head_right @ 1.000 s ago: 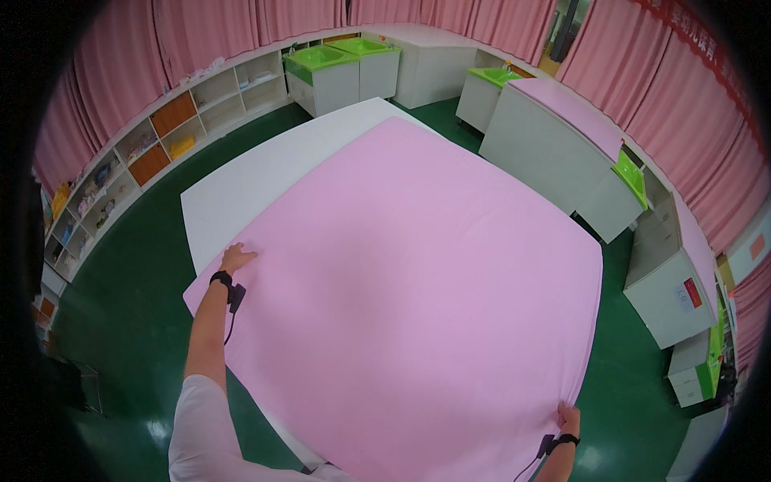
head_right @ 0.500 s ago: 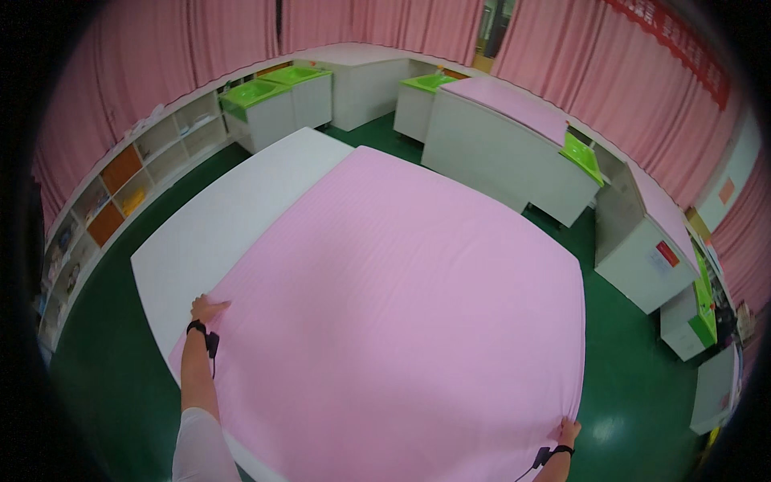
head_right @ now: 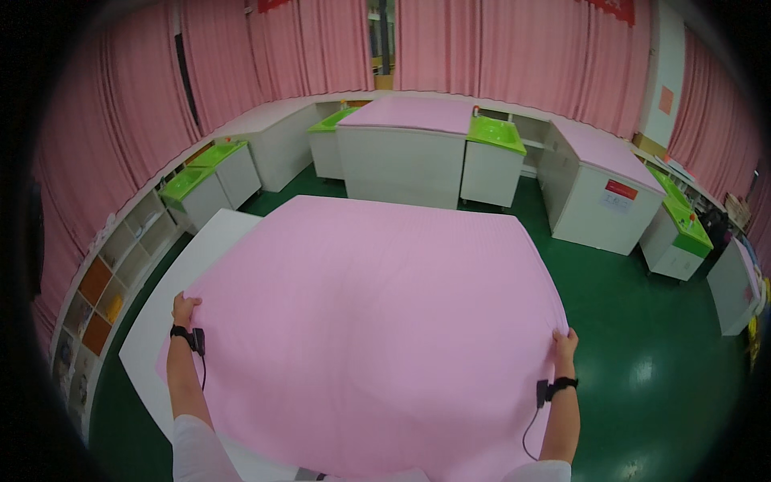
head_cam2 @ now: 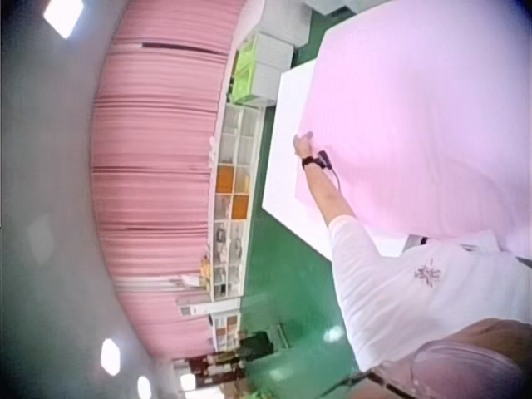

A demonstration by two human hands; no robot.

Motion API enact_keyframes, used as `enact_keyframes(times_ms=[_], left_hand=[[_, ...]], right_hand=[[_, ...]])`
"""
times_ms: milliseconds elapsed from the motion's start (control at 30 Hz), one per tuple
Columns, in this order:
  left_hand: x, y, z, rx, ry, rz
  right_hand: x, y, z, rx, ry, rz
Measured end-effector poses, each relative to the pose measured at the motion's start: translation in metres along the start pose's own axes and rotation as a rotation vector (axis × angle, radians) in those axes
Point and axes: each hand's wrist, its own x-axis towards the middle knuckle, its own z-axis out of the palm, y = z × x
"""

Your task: The person straightens a large pink cloth over several different white cubic tabletops, smoothing out wrinkles with their hands after positioning it.

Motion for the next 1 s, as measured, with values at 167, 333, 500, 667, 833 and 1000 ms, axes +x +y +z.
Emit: enact_keyframes(times_ms=[167,333,500,667,833,1000], left_hand=[[-0.016,0.131,0.039,-0.079,0.010,0.069],[0.000,0.217,0.096,-0.163,0.033,0.131],[0.055,0.275,0.186,-0.229,-0.133,0.182],[0.097,0.385,0.270,-0.290,-0.093,0.224],[0.143,0.455,0.332,-0.174,-0.040,0.202],[0.200,0.496,0.400,-0.140,0.042,0.195]], right_hand=[[0.076,-0.012,0.009,-0.021,0.051,0.062],[0.156,-0.008,0.031,-0.089,0.129,0.023],[0.250,-0.018,0.061,-0.068,0.102,0.007],[0.363,-0.081,0.111,-0.125,0.073,-0.236],[0.446,-0.112,0.143,-0.094,0.118,-0.171],[0.553,-0.097,0.204,-0.097,0.110,-0.113]])
